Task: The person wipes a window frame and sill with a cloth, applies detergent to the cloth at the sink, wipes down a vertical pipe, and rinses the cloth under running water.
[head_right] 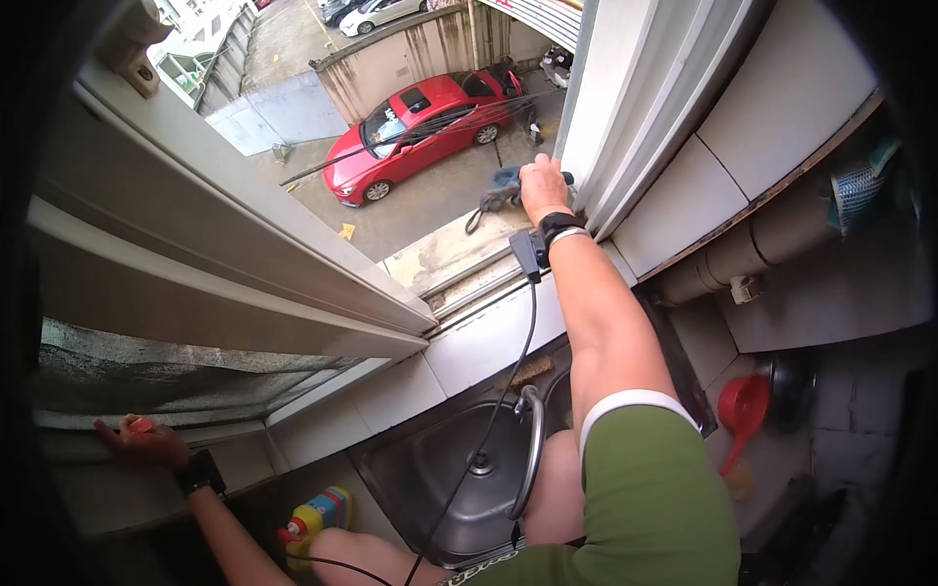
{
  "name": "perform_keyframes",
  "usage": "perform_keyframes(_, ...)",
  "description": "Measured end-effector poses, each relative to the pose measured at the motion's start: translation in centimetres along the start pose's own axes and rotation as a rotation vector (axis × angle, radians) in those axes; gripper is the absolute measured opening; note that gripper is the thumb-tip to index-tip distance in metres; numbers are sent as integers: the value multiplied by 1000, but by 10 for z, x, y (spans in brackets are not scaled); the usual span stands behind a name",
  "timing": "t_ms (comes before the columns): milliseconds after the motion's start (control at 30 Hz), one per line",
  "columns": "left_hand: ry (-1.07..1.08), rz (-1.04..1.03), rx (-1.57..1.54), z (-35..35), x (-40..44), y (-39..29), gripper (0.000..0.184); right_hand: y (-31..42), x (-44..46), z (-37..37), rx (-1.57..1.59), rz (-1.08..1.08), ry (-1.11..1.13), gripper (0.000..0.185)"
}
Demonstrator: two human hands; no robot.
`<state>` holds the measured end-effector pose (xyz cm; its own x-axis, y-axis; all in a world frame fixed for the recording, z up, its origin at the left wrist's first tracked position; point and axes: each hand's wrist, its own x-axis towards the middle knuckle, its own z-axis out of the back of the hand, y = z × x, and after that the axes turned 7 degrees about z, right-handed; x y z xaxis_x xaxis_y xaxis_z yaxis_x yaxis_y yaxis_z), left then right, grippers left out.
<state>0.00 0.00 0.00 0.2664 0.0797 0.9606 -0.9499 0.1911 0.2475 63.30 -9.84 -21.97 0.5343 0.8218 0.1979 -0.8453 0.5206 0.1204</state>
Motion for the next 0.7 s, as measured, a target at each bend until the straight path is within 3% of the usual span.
perform_keyframes(33,52,68,34,2,0,-4,9,-17,1,28,230,-117,-110,22)
perform_keyframes(100,144,109,79,9,-1,0,15,-28,-29,64,1188,-192,-259,27)
perform_keyframes(167,132,105,106,8,2,-4,17,-15,-57,100,1546,-158,-388,31)
perform_keyframes(300,15,33,39,1,-2,-3,17,-25,-116,112,1308,-126,-497,25)
perform_keyframes(367,49,30,99,6,0,-10,14,-46,-138,111,1379,-334,-457,25)
perform_keyframes(433,85,31,152,9,2,-11,14,-69,-150,101,1148,-310,-553,26)
perform_keyframes(500,117,43,192,9,3,-9,15,-82,-163,85,673,-67,-571,24)
perform_keyframes(567,165,67,230,8,2,-8,14,-86,-177,55,338,134,-209,25)
perform_keyframes(633,191,60,259,11,0,-3,14,-77,-195,15,152,36,165,40)
perform_keyframes(667,182,46,263,10,0,-2,14,-71,-206,0,103,10,142,53)
perform_keyframes(700,170,34,264,9,0,0,14,-68,-208,-5,117,0,123,52)
